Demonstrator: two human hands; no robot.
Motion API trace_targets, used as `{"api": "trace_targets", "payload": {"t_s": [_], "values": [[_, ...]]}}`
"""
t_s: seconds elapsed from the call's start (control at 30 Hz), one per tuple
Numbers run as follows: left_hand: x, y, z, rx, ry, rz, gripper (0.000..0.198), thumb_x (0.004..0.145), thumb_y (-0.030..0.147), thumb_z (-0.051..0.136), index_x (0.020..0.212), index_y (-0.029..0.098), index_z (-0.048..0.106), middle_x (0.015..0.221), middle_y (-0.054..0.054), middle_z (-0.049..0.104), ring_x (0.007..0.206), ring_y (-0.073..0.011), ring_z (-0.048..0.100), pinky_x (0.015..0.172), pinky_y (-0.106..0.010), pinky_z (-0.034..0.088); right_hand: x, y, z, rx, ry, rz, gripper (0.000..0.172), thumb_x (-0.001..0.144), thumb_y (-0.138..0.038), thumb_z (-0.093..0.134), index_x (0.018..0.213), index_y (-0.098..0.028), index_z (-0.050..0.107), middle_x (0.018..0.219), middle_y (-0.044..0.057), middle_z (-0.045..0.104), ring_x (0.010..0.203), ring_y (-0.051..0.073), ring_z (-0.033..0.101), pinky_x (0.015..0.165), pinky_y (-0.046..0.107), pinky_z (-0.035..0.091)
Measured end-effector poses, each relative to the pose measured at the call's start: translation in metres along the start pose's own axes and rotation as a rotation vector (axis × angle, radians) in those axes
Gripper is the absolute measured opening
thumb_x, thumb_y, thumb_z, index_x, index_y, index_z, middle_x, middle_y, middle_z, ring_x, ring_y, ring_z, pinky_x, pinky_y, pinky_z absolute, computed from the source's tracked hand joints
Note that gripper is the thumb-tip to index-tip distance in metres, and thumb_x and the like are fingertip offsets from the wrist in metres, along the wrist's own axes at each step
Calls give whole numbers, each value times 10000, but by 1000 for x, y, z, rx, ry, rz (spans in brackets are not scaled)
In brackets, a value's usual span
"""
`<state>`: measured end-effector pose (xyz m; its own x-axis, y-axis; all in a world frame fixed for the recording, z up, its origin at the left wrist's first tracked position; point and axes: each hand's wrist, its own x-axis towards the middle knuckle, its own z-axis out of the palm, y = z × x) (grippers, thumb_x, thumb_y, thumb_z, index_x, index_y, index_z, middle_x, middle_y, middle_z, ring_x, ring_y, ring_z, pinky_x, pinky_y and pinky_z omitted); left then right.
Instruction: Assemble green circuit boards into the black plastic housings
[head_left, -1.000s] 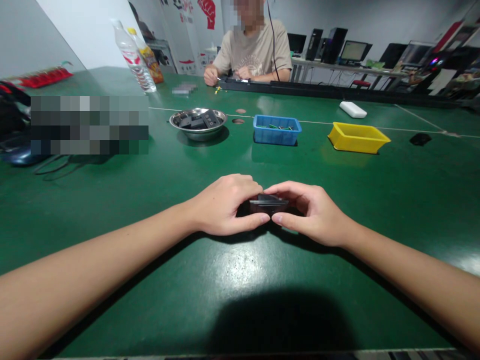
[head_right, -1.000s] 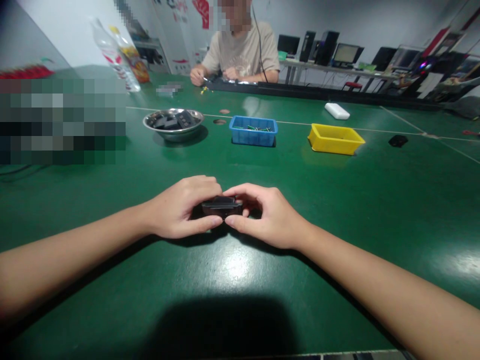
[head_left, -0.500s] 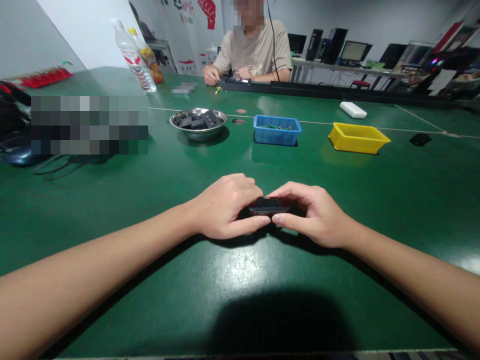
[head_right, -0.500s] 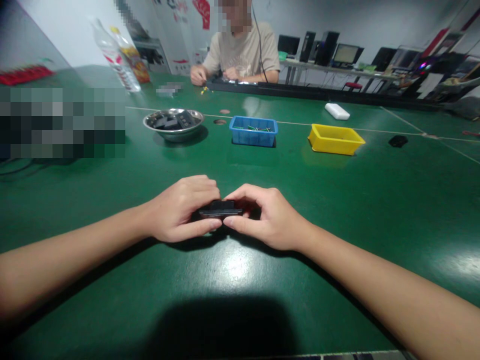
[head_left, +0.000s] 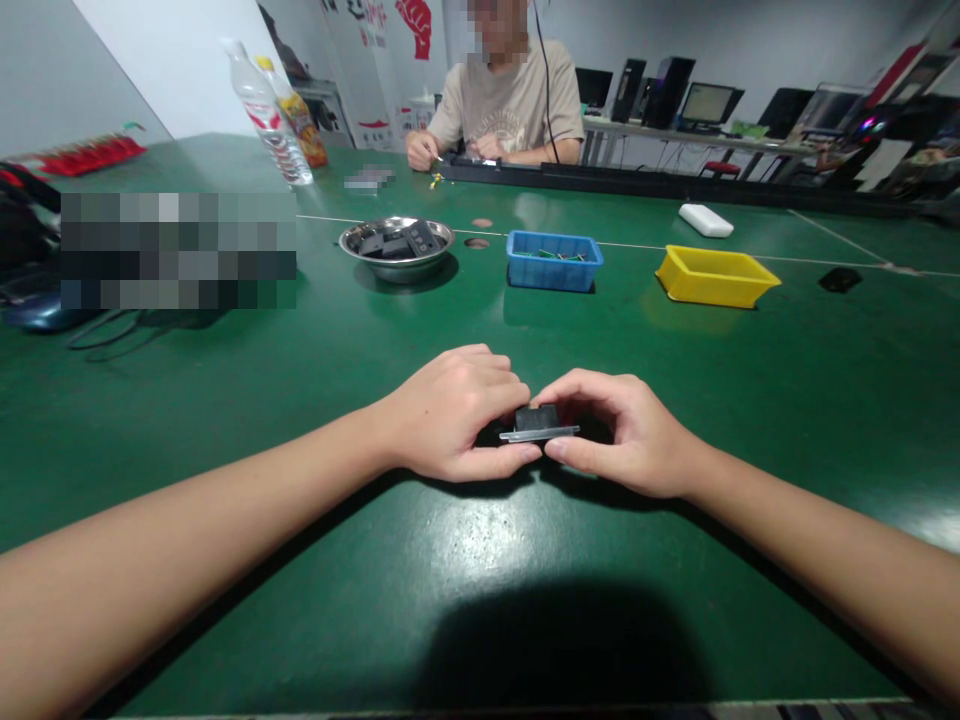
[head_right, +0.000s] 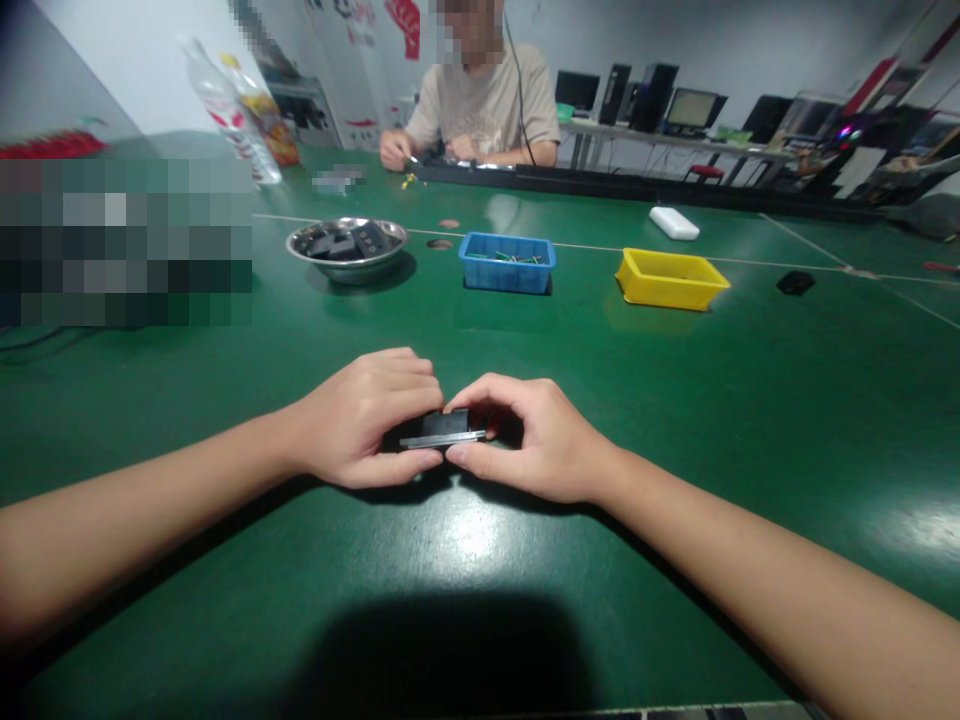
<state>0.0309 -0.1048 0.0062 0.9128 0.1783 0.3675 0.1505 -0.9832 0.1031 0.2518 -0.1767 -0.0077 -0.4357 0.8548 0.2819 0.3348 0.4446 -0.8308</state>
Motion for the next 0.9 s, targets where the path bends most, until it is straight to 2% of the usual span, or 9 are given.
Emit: {"api": "trace_targets", "payload": {"t_s": [0.3, 0.47, 0.7, 0.83, 0.9], "values": [[0, 3, 1, 2, 31, -11, 357, 934, 420, 449, 656, 205, 509, 578, -32, 547, 563, -176, 503, 597, -335, 349, 1, -3, 0, -112, -13, -13, 251, 886, -352, 698, 1059, -170, 687, 919, 36, 735, 773, 148, 653, 710, 262, 499], [0, 1, 1, -75, 22, -77, 367, 947, 440, 433, 697, 192, 535, 617, -32, 560, 579, -171, 513, 613, -316, 374, 1, -1, 1, -46, 20, 35, 267, 897, -395, 685, 1050, -176, 698, 934, 43, 731, 799, 160, 651, 707, 266, 501], [-1, -1, 4, -424, -10, -292, 428, 945, 504, 502, 714, 156, 594, 632, -13, 583, 587, -125, 508, 572, -236, 364, 4, 3, 5, 199, 78, 186, 260, 888, -396, 688, 1025, -176, 707, 886, 36, 718, 750, 151, 638, 672, 270, 517], [0, 2, 5, -705, -11, -405, 462, 959, 521, 507, 714, 141, 602, 594, 17, 548, 533, -93, 462, 525, -207, 345, 5, 5, 4, 343, 64, 271, 451, 798, -337, 784, 1204, -196, 648, 887, 23, 709, 724, 145, 636, 636, 267, 521], [1, 3, 4, -797, -20, -441, 463, 952, 529, 520, 732, 133, 615, 607, 16, 549, 539, -90, 461, 518, -198, 353, 5, 5, 4, 398, 42, 288, 512, 767, -292, 810, 1234, -193, 626, 893, 21, 707, 733, 141, 642, 641, 261, 525]]}}
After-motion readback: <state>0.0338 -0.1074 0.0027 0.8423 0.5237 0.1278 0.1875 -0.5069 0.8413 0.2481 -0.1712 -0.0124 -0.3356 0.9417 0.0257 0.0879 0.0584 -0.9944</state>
